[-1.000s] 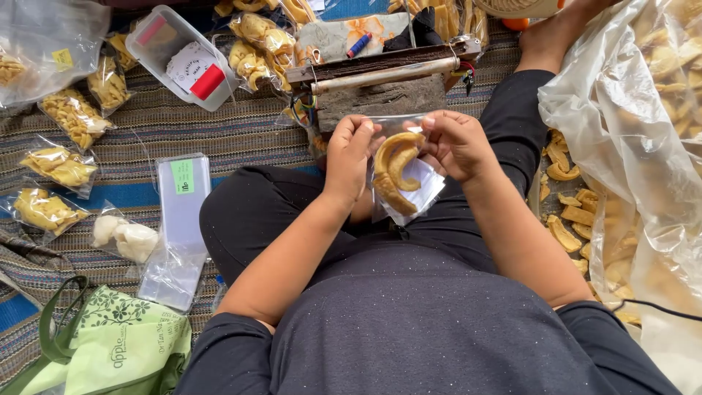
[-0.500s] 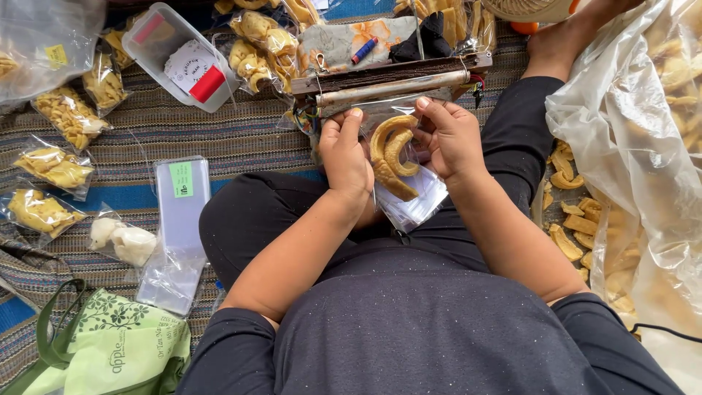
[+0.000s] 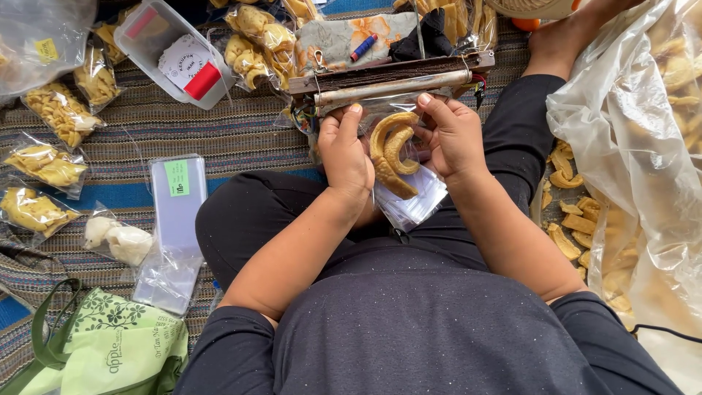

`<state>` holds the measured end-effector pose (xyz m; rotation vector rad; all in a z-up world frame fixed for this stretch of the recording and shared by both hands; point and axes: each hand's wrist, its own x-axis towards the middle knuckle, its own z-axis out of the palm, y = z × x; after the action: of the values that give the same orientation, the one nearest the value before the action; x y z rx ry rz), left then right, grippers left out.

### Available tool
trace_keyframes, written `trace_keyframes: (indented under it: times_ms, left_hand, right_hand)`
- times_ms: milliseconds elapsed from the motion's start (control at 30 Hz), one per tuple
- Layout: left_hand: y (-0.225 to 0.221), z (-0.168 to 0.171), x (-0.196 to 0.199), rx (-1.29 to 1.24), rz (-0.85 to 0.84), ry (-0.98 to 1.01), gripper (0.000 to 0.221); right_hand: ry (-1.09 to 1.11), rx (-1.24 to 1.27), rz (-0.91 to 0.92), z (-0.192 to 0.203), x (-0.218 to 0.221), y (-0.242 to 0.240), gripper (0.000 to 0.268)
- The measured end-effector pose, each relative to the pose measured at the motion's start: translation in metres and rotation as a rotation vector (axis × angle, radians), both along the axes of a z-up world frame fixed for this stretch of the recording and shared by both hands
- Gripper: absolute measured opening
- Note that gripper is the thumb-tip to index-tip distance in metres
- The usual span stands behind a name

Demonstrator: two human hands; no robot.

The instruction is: Manually packaging individual pastries into small plastic bags from a bulk supply.

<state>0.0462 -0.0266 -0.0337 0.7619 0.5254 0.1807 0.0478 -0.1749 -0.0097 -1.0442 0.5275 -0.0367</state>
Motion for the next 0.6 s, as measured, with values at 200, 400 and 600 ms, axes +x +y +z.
trace_keyframes:
  times_ms: [200,400,600]
  left_hand:
    - [-0.001,-0.022,0.007,0.001,0.003,-0.008,0.016]
    - [-0.002,-0.017,0.006,-0.01,0.01,-0.025,0.016]
    - [0.0,-0.021,0.005,0.009,0.01,-0.031,0.015]
  right_hand:
    - [-0.009,0.001,0.008,0.0,0.0,-0.001,0.017]
    - [-0.018,0.005,0.013,-0.002,0.002,-0.002,0.018]
    - [-0.019,0.004,0.018,0.0,0.0,-0.001,0.017]
